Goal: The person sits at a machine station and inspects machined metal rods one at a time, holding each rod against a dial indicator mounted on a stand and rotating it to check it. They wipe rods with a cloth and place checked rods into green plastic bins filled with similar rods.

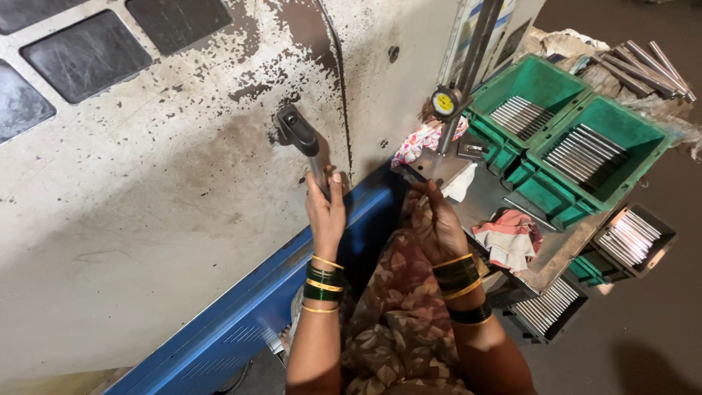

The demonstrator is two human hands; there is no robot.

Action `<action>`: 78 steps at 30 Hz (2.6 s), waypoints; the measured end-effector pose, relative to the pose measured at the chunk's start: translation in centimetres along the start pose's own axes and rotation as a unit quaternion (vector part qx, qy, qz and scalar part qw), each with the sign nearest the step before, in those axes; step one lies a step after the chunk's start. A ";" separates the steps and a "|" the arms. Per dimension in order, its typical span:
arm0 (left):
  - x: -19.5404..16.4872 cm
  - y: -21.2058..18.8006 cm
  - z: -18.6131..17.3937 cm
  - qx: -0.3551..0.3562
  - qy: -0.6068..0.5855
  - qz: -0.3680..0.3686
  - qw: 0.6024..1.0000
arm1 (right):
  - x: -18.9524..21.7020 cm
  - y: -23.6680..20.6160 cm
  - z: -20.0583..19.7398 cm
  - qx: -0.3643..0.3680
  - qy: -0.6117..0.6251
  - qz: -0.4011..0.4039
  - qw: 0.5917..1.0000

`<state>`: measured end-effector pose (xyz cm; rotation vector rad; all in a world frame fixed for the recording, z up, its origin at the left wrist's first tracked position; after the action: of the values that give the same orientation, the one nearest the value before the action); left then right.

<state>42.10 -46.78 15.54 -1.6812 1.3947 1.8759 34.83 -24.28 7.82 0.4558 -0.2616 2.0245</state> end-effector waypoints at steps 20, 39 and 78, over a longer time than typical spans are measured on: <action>0.2 -0.4 -1.2 0.016 0.018 -0.008 1.000 | -2.6 0.0 2.1 0.043 0.064 -0.022 0.997; 0.9 -1.0 0.6 0.113 -0.048 -0.028 0.992 | -4.8 0.7 8.9 0.108 0.068 0.023 0.992; 0.1 -0.8 0.8 0.098 -0.043 -0.046 0.993 | -1.6 -4.0 17.0 0.217 0.232 -0.041 0.947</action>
<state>42.15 -45.86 14.95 -1.5238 1.3928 1.6812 42.50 -29.94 22.51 0.2354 0.4932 2.0369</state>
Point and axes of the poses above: each hand's wrist, its own y-axis towards the middle knuckle, its own z-axis out of the palm, x = y × z, the point moved 10 cm from there along y, towards the middle knuckle, and after that the axes turned 6 degrees about x, right-handed, at the moved point
